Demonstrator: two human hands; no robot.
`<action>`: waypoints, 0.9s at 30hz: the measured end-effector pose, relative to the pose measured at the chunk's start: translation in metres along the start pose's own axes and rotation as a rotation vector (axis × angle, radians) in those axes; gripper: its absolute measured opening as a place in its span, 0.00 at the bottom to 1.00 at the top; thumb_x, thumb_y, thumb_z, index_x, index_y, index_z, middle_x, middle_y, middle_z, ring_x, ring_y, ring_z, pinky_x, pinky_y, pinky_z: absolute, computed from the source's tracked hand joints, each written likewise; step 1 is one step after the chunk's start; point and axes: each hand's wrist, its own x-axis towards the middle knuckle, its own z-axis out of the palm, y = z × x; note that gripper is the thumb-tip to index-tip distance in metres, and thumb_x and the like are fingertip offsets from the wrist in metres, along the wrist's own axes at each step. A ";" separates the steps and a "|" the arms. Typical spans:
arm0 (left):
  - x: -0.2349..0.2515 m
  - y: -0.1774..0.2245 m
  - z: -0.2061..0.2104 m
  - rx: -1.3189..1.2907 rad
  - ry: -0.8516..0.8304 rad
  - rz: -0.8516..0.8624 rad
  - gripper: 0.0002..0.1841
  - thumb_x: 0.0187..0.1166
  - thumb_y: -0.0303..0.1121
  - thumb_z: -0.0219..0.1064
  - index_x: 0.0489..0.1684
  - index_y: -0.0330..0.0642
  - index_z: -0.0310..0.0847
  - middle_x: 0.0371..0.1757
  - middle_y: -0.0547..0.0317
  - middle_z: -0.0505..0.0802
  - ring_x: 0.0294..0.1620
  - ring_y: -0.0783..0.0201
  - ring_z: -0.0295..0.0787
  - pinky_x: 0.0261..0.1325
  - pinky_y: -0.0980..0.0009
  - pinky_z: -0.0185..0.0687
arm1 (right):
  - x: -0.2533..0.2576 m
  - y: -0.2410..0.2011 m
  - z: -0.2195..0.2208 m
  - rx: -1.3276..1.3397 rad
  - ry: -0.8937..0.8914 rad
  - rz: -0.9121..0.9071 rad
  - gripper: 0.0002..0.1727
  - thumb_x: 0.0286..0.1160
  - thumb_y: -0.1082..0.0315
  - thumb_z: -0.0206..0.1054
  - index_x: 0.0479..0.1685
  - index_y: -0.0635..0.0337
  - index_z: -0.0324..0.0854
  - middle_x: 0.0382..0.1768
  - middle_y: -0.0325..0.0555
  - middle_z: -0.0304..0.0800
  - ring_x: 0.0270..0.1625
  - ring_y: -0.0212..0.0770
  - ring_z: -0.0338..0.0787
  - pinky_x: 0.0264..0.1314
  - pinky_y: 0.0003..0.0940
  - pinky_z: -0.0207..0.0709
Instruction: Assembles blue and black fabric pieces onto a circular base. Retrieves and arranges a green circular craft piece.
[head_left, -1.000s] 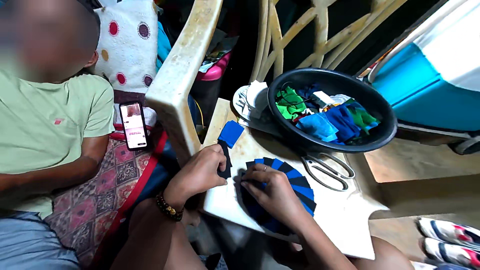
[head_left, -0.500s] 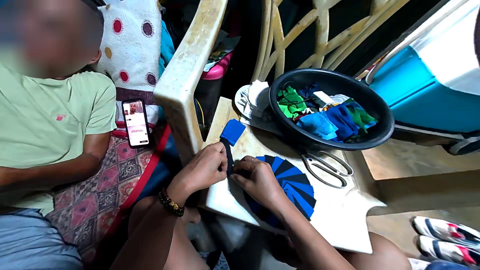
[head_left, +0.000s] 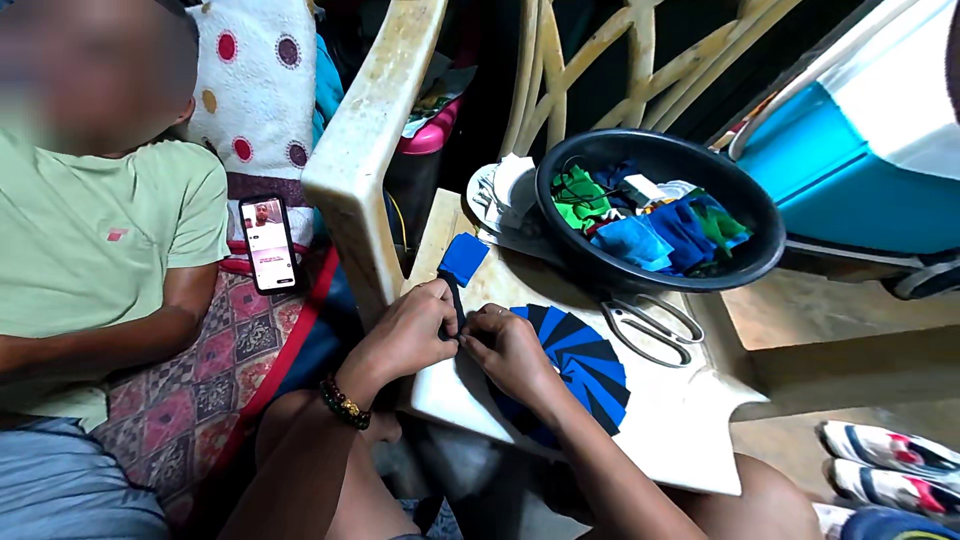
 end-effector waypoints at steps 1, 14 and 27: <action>0.000 0.001 0.002 0.009 0.007 0.007 0.05 0.73 0.28 0.74 0.33 0.34 0.90 0.54 0.48 0.88 0.57 0.56 0.83 0.62 0.60 0.78 | 0.000 0.000 0.000 -0.003 -0.013 0.001 0.09 0.78 0.75 0.64 0.40 0.72 0.88 0.41 0.55 0.86 0.43 0.39 0.86 0.51 0.31 0.79; -0.001 -0.002 -0.003 -0.200 0.077 -0.073 0.05 0.76 0.25 0.70 0.30 0.34 0.89 0.51 0.50 0.87 0.45 0.68 0.82 0.49 0.74 0.78 | -0.004 -0.004 -0.003 0.077 -0.003 0.053 0.08 0.79 0.72 0.66 0.40 0.69 0.88 0.41 0.50 0.86 0.42 0.32 0.84 0.49 0.26 0.77; -0.001 -0.005 -0.003 -0.222 0.094 -0.063 0.06 0.76 0.24 0.70 0.30 0.34 0.91 0.48 0.52 0.87 0.44 0.70 0.81 0.48 0.76 0.77 | 0.000 -0.003 0.001 0.106 0.036 0.042 0.11 0.79 0.72 0.63 0.36 0.67 0.89 0.36 0.46 0.87 0.38 0.26 0.82 0.44 0.22 0.74</action>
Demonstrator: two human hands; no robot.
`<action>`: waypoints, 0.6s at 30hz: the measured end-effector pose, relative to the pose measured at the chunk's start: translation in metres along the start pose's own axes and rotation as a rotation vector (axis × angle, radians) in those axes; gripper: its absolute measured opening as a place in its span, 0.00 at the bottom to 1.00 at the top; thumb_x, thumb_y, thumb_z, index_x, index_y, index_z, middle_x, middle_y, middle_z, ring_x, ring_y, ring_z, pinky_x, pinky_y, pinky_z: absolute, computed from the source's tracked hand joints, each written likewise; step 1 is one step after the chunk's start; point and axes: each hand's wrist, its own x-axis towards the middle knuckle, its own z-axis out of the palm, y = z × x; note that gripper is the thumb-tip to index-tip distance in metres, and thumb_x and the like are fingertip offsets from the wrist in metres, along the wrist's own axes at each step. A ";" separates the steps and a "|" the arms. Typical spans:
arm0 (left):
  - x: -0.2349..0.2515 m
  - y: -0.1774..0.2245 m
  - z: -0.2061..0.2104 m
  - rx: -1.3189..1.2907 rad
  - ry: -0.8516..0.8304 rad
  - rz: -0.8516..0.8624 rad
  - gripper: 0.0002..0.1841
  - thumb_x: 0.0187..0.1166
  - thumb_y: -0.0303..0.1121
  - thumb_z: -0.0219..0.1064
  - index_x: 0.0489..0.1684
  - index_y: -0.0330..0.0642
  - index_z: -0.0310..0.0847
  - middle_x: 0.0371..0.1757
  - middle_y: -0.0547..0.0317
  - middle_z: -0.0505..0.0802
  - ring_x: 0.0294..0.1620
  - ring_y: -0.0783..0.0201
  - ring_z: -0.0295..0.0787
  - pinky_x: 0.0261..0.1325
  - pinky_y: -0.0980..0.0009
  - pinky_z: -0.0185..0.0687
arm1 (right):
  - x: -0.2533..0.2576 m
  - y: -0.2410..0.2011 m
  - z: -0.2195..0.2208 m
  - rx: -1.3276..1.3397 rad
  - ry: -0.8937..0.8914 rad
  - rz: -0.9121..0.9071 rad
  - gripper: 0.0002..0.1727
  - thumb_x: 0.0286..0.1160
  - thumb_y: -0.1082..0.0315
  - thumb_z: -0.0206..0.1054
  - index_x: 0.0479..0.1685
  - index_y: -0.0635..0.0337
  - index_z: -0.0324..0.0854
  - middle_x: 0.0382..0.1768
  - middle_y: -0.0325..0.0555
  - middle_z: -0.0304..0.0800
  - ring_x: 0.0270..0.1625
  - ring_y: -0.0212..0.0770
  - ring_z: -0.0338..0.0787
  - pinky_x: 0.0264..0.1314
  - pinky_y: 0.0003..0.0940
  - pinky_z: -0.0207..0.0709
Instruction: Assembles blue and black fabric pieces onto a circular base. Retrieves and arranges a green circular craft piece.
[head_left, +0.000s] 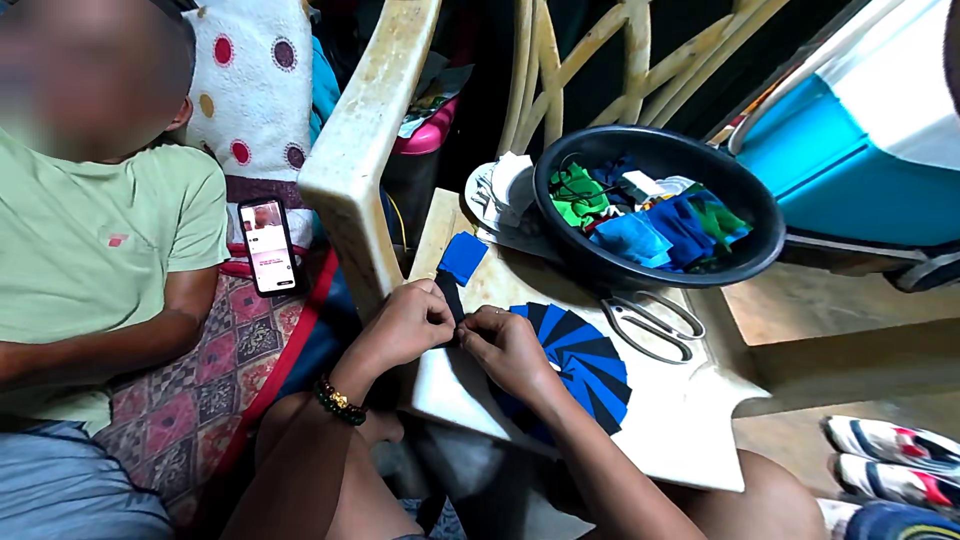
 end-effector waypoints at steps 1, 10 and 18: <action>0.000 0.000 0.000 0.000 0.001 -0.005 0.06 0.76 0.24 0.70 0.30 0.34 0.91 0.49 0.52 0.88 0.44 0.70 0.81 0.49 0.75 0.77 | 0.000 0.001 0.000 -0.002 0.001 -0.003 0.11 0.79 0.73 0.62 0.36 0.67 0.90 0.36 0.46 0.87 0.38 0.26 0.82 0.44 0.22 0.74; 0.001 -0.001 -0.001 -0.002 0.006 -0.010 0.06 0.75 0.23 0.69 0.28 0.33 0.89 0.49 0.51 0.88 0.45 0.69 0.82 0.49 0.73 0.78 | -0.006 0.000 0.001 -0.027 0.107 -0.024 0.08 0.72 0.75 0.63 0.42 0.69 0.87 0.37 0.50 0.88 0.38 0.33 0.86 0.44 0.28 0.79; 0.002 -0.003 -0.002 -0.018 -0.019 -0.016 0.07 0.78 0.24 0.68 0.29 0.33 0.88 0.49 0.53 0.87 0.44 0.71 0.80 0.49 0.75 0.77 | -0.002 -0.002 0.004 -0.045 0.045 0.001 0.10 0.78 0.67 0.67 0.38 0.64 0.92 0.38 0.46 0.85 0.37 0.35 0.82 0.44 0.34 0.77</action>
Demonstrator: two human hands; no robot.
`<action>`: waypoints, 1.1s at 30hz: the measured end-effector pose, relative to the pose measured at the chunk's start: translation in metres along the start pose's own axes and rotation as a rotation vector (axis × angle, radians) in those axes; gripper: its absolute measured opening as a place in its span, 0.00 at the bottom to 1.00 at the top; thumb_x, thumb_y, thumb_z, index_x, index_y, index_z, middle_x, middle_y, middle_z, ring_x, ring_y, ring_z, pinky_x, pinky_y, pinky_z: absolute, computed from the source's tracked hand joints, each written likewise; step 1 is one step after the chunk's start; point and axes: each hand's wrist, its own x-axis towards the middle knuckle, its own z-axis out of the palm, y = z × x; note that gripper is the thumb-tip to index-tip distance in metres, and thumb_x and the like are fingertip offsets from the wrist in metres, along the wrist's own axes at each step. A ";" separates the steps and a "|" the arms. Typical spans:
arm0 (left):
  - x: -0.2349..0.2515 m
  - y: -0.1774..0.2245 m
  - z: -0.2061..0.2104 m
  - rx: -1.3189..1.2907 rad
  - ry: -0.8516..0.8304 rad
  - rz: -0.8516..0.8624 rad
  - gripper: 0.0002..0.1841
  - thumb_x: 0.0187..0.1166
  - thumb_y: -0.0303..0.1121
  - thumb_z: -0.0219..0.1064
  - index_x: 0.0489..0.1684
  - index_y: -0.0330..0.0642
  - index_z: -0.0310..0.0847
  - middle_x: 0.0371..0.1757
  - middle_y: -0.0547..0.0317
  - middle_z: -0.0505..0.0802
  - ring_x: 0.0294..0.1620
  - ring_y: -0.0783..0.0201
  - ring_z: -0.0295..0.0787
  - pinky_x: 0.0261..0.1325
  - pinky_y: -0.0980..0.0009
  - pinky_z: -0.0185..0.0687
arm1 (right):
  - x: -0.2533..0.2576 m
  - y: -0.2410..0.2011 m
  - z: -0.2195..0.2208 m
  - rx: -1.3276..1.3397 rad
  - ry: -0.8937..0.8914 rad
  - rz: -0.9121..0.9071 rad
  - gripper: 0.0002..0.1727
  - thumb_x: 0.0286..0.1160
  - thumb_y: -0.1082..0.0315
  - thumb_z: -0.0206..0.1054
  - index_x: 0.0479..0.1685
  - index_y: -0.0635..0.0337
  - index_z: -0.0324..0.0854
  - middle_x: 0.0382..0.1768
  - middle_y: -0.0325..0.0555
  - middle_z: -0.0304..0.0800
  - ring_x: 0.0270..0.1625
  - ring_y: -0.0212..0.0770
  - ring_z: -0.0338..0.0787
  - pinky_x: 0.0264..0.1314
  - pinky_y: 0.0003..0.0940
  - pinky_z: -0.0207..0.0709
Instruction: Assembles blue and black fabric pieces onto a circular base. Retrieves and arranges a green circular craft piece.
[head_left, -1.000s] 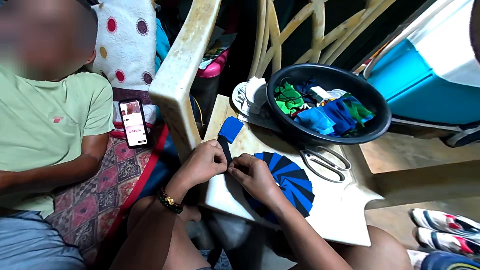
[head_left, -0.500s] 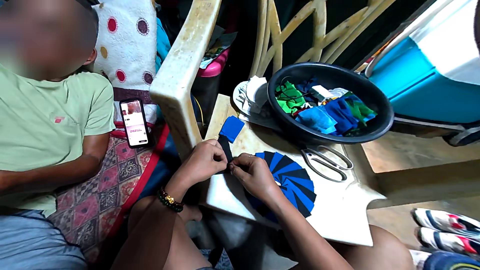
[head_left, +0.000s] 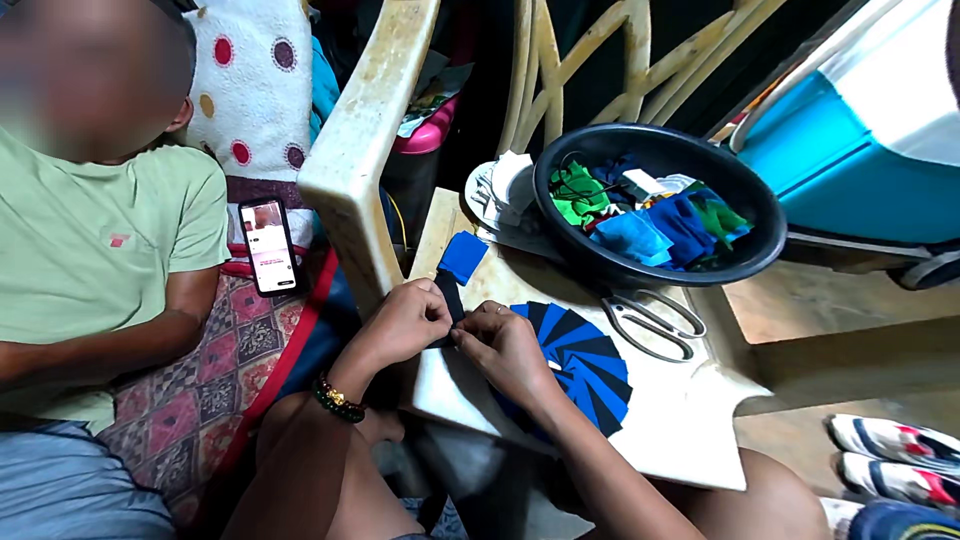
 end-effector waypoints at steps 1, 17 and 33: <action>0.000 0.000 0.000 -0.002 -0.008 -0.001 0.07 0.79 0.24 0.68 0.30 0.33 0.88 0.50 0.53 0.87 0.44 0.71 0.80 0.49 0.75 0.77 | 0.001 0.000 0.001 0.008 -0.005 0.008 0.10 0.78 0.67 0.67 0.38 0.64 0.92 0.37 0.46 0.85 0.38 0.35 0.82 0.44 0.34 0.77; -0.001 0.000 -0.001 0.022 -0.027 0.003 0.08 0.79 0.25 0.67 0.28 0.33 0.87 0.49 0.53 0.86 0.43 0.71 0.79 0.47 0.75 0.75 | 0.004 0.004 0.002 0.035 -0.017 0.021 0.11 0.76 0.71 0.62 0.32 0.64 0.89 0.32 0.41 0.81 0.36 0.29 0.80 0.42 0.28 0.73; -0.006 0.012 0.001 0.049 0.174 -0.089 0.06 0.78 0.23 0.64 0.31 0.31 0.83 0.41 0.50 0.86 0.44 0.62 0.82 0.49 0.66 0.77 | -0.002 0.010 0.008 -0.119 0.303 -0.436 0.10 0.61 0.80 0.65 0.36 0.69 0.91 0.38 0.58 0.91 0.42 0.51 0.90 0.47 0.40 0.84</action>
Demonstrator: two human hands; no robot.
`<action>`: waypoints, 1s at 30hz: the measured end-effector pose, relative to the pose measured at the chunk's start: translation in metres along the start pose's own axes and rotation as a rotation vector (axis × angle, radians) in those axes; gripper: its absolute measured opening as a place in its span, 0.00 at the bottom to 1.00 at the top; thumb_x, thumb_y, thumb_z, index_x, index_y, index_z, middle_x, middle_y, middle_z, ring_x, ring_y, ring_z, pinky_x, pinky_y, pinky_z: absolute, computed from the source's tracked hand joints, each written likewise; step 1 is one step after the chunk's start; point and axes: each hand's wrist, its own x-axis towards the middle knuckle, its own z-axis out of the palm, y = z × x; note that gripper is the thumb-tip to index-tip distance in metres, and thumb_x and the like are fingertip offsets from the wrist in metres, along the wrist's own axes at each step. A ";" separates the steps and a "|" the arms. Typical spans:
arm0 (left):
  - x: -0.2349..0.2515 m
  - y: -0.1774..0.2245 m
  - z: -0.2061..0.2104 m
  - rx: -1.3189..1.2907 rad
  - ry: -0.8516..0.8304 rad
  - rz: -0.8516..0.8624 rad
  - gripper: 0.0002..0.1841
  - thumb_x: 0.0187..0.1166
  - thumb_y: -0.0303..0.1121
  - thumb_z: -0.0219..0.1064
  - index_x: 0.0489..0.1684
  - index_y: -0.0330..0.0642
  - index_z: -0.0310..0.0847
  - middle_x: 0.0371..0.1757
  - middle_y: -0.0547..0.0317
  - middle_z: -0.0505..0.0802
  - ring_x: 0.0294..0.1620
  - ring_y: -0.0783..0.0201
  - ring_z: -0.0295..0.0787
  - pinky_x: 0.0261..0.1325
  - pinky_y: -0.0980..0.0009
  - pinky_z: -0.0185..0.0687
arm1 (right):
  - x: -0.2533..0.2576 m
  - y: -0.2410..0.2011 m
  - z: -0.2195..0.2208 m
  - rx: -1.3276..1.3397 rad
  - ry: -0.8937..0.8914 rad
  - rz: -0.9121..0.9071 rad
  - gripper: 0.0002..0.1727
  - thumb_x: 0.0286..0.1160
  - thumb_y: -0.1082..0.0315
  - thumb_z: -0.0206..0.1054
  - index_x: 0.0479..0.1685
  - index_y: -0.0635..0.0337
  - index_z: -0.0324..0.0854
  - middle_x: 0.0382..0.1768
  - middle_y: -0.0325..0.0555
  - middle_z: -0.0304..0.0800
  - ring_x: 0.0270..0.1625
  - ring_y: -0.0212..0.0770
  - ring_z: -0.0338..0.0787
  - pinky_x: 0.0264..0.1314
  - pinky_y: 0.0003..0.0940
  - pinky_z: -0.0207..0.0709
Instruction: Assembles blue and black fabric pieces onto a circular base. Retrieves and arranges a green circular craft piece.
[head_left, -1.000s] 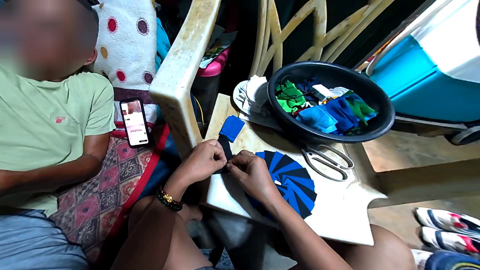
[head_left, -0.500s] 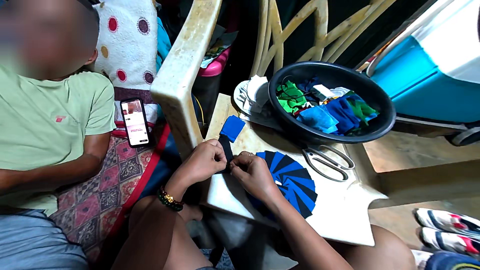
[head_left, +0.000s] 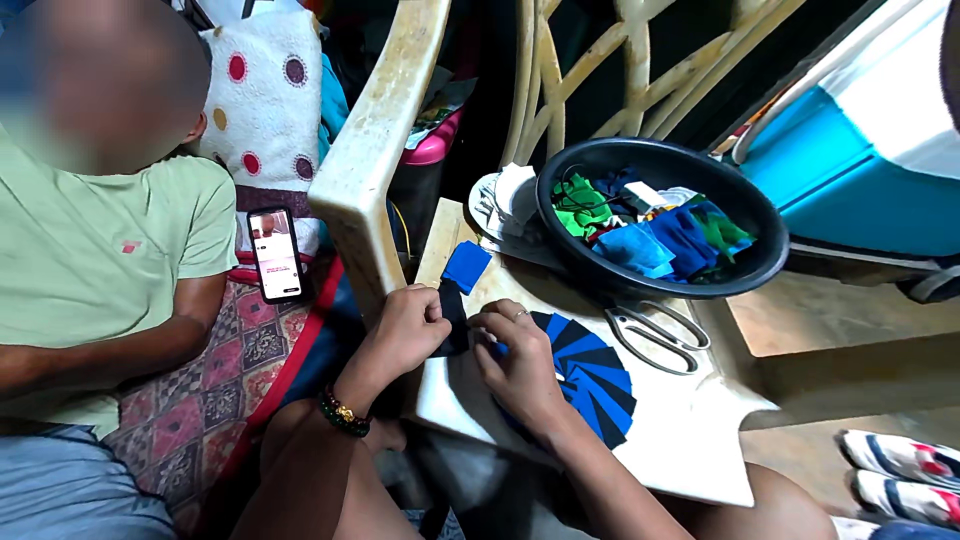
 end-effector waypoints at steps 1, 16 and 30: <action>0.000 0.000 0.000 0.000 -0.003 0.001 0.06 0.78 0.23 0.64 0.31 0.30 0.83 0.41 0.50 0.86 0.44 0.62 0.82 0.48 0.66 0.77 | 0.002 0.000 0.003 0.017 0.009 -0.059 0.10 0.62 0.81 0.65 0.34 0.68 0.92 0.39 0.57 0.92 0.44 0.51 0.91 0.50 0.39 0.84; 0.000 -0.001 -0.004 -0.023 -0.173 0.019 0.16 0.75 0.22 0.73 0.59 0.31 0.79 0.54 0.44 0.89 0.46 0.61 0.90 0.54 0.67 0.86 | 0.005 0.010 0.020 -0.042 -0.103 -0.055 0.09 0.64 0.78 0.68 0.38 0.68 0.94 0.37 0.58 0.91 0.44 0.56 0.90 0.50 0.47 0.84; -0.002 0.000 -0.002 0.062 -0.105 0.062 0.11 0.77 0.23 0.68 0.53 0.28 0.83 0.52 0.41 0.88 0.47 0.56 0.87 0.53 0.63 0.82 | 0.015 0.007 0.007 -0.020 -0.306 0.096 0.14 0.70 0.74 0.71 0.53 0.67 0.92 0.46 0.62 0.89 0.53 0.59 0.87 0.60 0.51 0.80</action>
